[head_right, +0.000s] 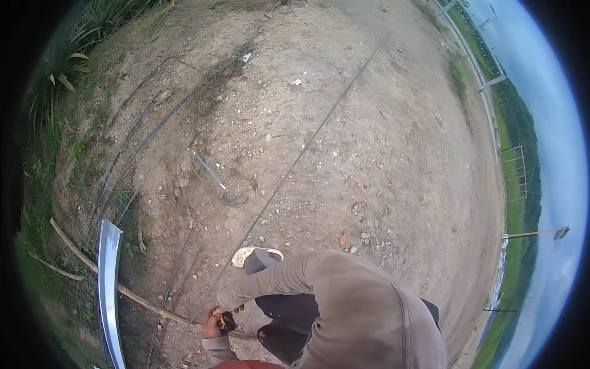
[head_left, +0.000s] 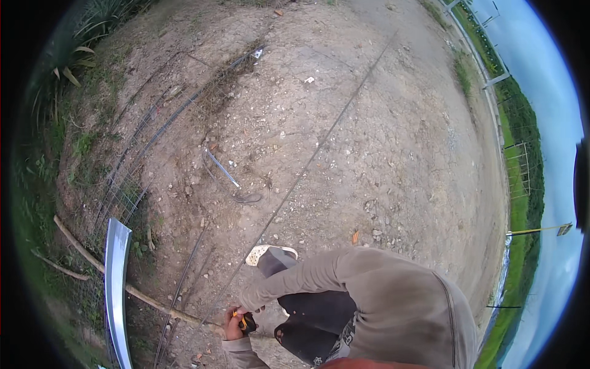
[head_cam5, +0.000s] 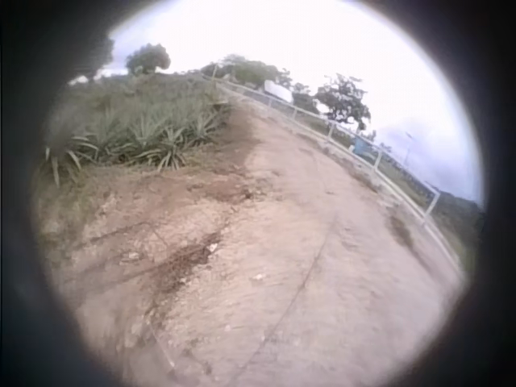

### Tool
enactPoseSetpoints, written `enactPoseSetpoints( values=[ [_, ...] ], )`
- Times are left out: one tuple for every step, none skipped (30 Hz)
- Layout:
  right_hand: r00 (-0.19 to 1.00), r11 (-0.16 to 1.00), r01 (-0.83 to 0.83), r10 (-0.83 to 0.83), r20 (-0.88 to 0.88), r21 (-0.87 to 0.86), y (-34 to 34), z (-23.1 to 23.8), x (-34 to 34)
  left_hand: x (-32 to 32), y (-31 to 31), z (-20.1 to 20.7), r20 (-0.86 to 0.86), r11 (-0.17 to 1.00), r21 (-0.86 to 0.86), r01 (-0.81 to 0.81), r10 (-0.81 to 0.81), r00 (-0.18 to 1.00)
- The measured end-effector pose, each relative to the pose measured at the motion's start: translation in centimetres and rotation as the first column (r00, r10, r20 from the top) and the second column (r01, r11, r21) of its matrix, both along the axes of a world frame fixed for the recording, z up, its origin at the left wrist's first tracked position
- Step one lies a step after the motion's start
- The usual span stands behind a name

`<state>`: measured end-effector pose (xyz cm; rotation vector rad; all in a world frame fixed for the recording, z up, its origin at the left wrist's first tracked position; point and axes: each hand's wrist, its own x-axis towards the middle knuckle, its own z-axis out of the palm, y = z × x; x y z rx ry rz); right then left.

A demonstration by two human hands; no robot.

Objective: The person measures a metal rod with a tape measure and cuts it using a hand hacksaw.

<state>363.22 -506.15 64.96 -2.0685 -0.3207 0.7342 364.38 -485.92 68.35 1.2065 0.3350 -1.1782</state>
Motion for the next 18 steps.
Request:
enactPoseSetpoints(
  values=[
    [0.99, 0.994, 0.101, -0.096, -0.102, 0.039, -0.3, 2.1, -2.4, -1.1, -1.9, 3.4, 0.036, 0.997, 0.08, 0.014, -0.017, 0.999],
    [0.961, 0.976, 0.202, -0.184, -0.204, 0.075, -0.4, 4.0, -4.6, -2.6, -0.2, 0.3, 0.261, 0.986, 0.077, 0.151, -0.166, 0.951],
    [0.907, 0.941, 0.324, -0.281, -0.314, 0.093, -0.8, 5.6, -7.1, -3.5, -1.6, 1.9, 0.264, 0.957, 0.082, 0.279, -0.29, 0.92],
    [0.834, 0.892, 0.438, -0.356, -0.421, 0.112, -0.4, 7.2, -9.2, -4.8, -2.8, 4.0, 0.266, 0.913, 0.098, 0.397, -0.408, 0.873],
    [0.739, 0.826, 0.551, -0.415, -0.531, 0.121, 0.0, 9.0, -11.6, -6.1, -3.8, 6.1, 0.27, 0.892, 0.106, 0.438, -0.45, 0.851],
    [0.728, 0.85, 0.525, -0.426, -0.537, 0.037, -0.2, 10.8, -13.4, -7.3, -4.8, 8.2, 0.242, 0.845, 0.106, 0.524, -0.533, 0.811],
    [0.725, 0.871, 0.488, -0.437, -0.532, -0.05, -1.5, 12.4, -14.5, -8.1, -6.0, 9.5, 0.227, 0.797, 0.104, 0.595, -0.602, 0.766],
    [0.624, 0.794, 0.607, -0.457, -0.634, 0.025, -2.6, 13.8, -16.1, -8.8, -6.5, 10.3, 0.249, 0.783, 0.121, 0.611, -0.619, 0.745],
    [0.517, 0.692, 0.717, -0.445, -0.731, 0.085, -3.8, 15.1, -18.0, -9.5, -6.9, 10.7, 0.223, 0.685, 0.161, 0.71, -0.726, 0.65],
    [0.472, 0.577, 0.805, -0.486, -0.736, 0.136, -5.6, 16.8, -20.2, -9.9, -7.3, 11.2, 0.188, 0.57, 0.189, 0.799, -0.82, 0.54],
    [0.423, 0.452, 0.873, -0.521, -0.741, 0.181, -7.6, 18.2, -22.6, -10.2, -8.0, 11.6, 0.206, 0.549, 0.193, 0.813, -0.833, 0.514],
    [0.288, 0.26, 0.95, -0.518, -0.805, 0.173, -8.8, 18.6, -24.0, -10.0, -7.5, 12.3, 0.099, 0.458, 0.234, 0.858, -0.889, 0.447],
    [0.161, 0.172, 0.982, -0.522, -0.838, 0.082, -12.2, 22.3, -24.9, -9.6, -6.7, 12.8, -0.033, 0.349, 0.276, 0.896, -0.928, 0.371],
    [0.14, -0.062, 0.98, -0.468, -0.872, 0.19, -15.7, 20.8, -28.2, -9.4, -5.8, 12.1, -0.024, 0.22, 0.309, 0.925, -0.971, 0.239],
    [0.004, -0.239, 0.962, -0.476, -0.88, 0.133, -19.6, 21.5, -30.2, -8.8, -4.8, 11.7, -0.033, 0.106, 0.36, 0.927, -0.991, 0.127],
    [-0.12, -0.557, 0.819, -0.397, -0.91, 0.135, -23.4, 24.0, -33.0, -8.7, -5.3, 14.5, -0.125, -0.055, 0.382, 0.922, -0.992, -0.007],
    [-0.142, -0.696, 0.694, -0.382, -0.913, 0.183, -27.6, 27.4, -35.9, -8.9, -6.4, 17.5, -0.216, -0.209, 0.392, 0.896, -0.968, -0.131],
    [-0.335, -0.814, 0.559, -0.395, -0.855, 0.157, -31.6, 29.1, -38.9, -8.8, -5.6, 17.8, -0.219, -0.274, 0.391, 0.879, -0.955, -0.2]
  ],
)
